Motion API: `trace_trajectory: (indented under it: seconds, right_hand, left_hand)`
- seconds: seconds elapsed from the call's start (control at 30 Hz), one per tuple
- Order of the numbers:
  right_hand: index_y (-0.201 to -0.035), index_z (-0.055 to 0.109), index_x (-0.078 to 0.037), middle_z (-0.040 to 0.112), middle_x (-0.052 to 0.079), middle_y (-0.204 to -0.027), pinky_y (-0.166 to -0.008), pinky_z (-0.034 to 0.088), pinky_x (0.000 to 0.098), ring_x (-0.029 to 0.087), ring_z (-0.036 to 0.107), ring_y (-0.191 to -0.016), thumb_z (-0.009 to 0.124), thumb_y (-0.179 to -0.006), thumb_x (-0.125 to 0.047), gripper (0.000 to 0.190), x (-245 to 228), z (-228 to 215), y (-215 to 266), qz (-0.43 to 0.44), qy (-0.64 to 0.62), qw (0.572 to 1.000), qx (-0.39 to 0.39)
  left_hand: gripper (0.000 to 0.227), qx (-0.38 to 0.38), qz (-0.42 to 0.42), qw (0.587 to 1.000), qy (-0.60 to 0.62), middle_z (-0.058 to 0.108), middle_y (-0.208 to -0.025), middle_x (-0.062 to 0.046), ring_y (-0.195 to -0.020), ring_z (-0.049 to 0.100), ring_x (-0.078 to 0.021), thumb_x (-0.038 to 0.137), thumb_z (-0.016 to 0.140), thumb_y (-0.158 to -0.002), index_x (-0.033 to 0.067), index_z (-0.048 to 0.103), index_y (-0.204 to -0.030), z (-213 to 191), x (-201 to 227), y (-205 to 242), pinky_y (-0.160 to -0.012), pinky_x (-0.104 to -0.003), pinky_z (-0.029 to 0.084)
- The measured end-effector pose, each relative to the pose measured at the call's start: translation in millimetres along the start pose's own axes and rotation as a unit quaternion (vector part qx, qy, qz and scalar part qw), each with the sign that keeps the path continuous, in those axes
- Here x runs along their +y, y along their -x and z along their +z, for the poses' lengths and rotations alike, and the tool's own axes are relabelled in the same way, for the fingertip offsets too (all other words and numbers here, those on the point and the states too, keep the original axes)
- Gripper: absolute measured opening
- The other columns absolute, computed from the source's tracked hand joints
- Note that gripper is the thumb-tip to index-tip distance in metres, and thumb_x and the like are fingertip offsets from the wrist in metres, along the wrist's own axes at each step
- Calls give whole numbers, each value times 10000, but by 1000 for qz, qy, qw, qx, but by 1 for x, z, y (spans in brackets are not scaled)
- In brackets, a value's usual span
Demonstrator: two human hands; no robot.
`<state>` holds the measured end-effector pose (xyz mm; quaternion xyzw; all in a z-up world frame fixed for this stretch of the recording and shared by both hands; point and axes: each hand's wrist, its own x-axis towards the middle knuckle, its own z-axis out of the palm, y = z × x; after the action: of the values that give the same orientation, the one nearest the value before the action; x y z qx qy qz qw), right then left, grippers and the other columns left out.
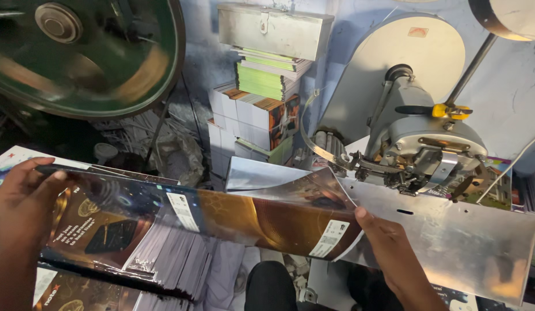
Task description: The person operates a bookbinding machine to stitch the spine of a book. They place the book under the machine's arm, lower the arm to stitch the spine, and then remove the book. This process is repeated for multiple books.
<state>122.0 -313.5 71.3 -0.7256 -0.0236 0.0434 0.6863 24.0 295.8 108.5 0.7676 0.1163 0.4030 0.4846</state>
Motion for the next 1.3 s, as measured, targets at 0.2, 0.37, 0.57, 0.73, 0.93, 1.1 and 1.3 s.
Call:
trace_trajectory:
  seconds: [0.2,0.37,0.57,0.73,0.93,1.1,1.3]
  right_hand:
    - [-1126,734,67,750,120,-1037,-884,513,378,201,666,-967,672,-931,-301,421,10,-2,3,38,-191,965,-177]
    - [-1262,665,99,698,202,-1261,-1042,482,491,301,652,-1170,723,-912,-188,457,38,9,-9,-23,-254,926,-279]
    - [-1247,659,122,696,235,-1303,-1093,462,522,342,653,-1216,743,-909,-138,434,51,39,-26,-59,-316,896,-305]
    - [-1221,687,122,723,237,-1237,-1072,485,500,334,685,-1158,735,-905,-86,382,56,64,-55,-56,-331,883,-328]
    - [-1212,666,82,722,207,-1211,-1039,517,516,344,695,-1134,740,-862,-70,389,69,75,-101,-27,-390,876,-282]
    - [-1274,637,37,707,173,-1231,-1047,508,507,310,679,-1153,735,-885,-95,422,62,75,-129,-26,-400,878,-261]
    - [-1309,654,-70,738,97,-1164,-981,530,441,234,696,-1086,668,-882,-183,442,33,73,-131,23,-349,912,-214]
  left_hand:
    - [229,13,41,999,32,670,-1133,-146,-1085,705,-226,-9,596,-1120,6,494,-1325,-10,-38,-31,-969,-340,583]
    - [257,-28,-32,999,-14,668,-1070,-176,-918,692,-264,87,518,-1135,36,518,-1386,-40,-73,-88,-750,-414,566]
    - [221,-50,-60,996,-36,678,-1051,-162,-933,698,-257,54,540,-1084,41,553,-1304,-48,-98,-146,-838,-421,559]
    - [196,-45,-15,998,-48,686,-1034,-151,-945,703,-251,26,559,-1041,45,582,-1235,-32,-78,-167,-912,-427,553]
    - [176,-55,33,997,-53,696,-1015,-137,-960,710,-244,-7,582,-990,50,618,-1153,-13,-82,-209,-1000,-434,545]
    - [170,-85,95,991,-47,704,-998,-126,-973,715,-238,-34,601,-948,55,647,-1084,3,-96,-243,-1074,-440,539]
    - [93,-184,242,941,-147,646,-1148,-135,-1014,713,-263,-66,637,-948,-42,648,-1038,30,-110,-261,-1030,-420,570]
